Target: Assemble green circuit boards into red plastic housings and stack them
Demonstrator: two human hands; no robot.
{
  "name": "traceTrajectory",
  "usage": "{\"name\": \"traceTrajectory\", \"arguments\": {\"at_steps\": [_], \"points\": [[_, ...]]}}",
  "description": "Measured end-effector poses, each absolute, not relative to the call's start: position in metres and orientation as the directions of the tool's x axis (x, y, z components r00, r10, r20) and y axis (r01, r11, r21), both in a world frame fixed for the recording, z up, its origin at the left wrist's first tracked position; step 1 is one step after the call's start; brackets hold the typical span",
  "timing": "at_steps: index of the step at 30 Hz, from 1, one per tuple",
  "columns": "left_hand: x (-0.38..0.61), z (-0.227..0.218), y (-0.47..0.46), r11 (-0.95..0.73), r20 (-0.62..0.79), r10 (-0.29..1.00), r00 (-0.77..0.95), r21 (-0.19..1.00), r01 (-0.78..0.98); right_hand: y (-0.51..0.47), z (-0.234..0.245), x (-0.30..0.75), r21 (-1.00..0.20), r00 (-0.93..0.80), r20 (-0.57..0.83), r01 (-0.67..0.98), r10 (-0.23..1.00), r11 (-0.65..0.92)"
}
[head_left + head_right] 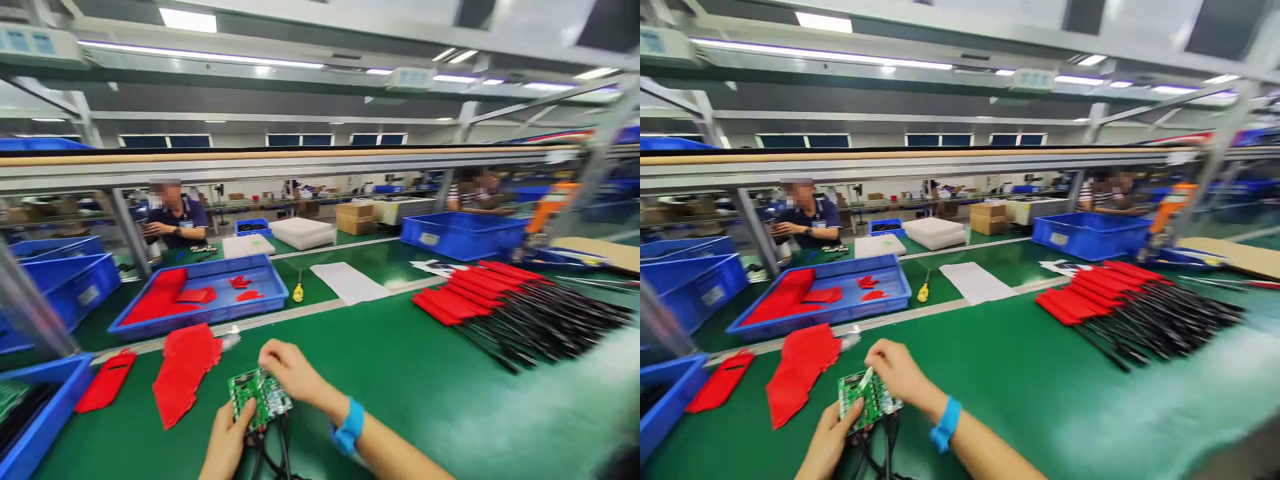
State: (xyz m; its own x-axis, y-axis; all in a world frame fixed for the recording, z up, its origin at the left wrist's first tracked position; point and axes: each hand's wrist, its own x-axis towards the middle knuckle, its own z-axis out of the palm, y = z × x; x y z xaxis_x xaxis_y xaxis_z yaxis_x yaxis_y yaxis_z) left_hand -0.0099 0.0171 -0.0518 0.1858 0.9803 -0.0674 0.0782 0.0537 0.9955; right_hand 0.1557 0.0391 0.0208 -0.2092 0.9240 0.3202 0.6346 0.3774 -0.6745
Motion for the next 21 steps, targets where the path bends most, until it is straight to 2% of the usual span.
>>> {"name": "traceTrajectory", "arguments": {"at_steps": [4,11,17,21], "points": [[0.0,-0.051,0.017,0.061,-0.046,0.981,0.188,0.995,-0.076,0.115,0.017,0.159,-0.659,-0.212,0.227,0.685,0.951,0.31],[0.006,-0.063,0.023,0.139,-0.116,0.986,0.117,0.967,-0.212,0.194,-0.013,0.12,-0.522,-0.208,0.034,0.83,0.978,0.195],[0.005,-0.057,0.021,0.131,-0.121,0.99,0.076,0.98,-0.148,0.195,0.003,0.117,-0.453,-0.195,0.037,0.871,0.98,0.191],[-0.003,-0.048,0.012,0.142,-0.138,0.989,0.062,0.987,-0.077,0.188,0.021,0.11,-0.473,-0.23,-0.009,0.858,0.973,0.199]]}}
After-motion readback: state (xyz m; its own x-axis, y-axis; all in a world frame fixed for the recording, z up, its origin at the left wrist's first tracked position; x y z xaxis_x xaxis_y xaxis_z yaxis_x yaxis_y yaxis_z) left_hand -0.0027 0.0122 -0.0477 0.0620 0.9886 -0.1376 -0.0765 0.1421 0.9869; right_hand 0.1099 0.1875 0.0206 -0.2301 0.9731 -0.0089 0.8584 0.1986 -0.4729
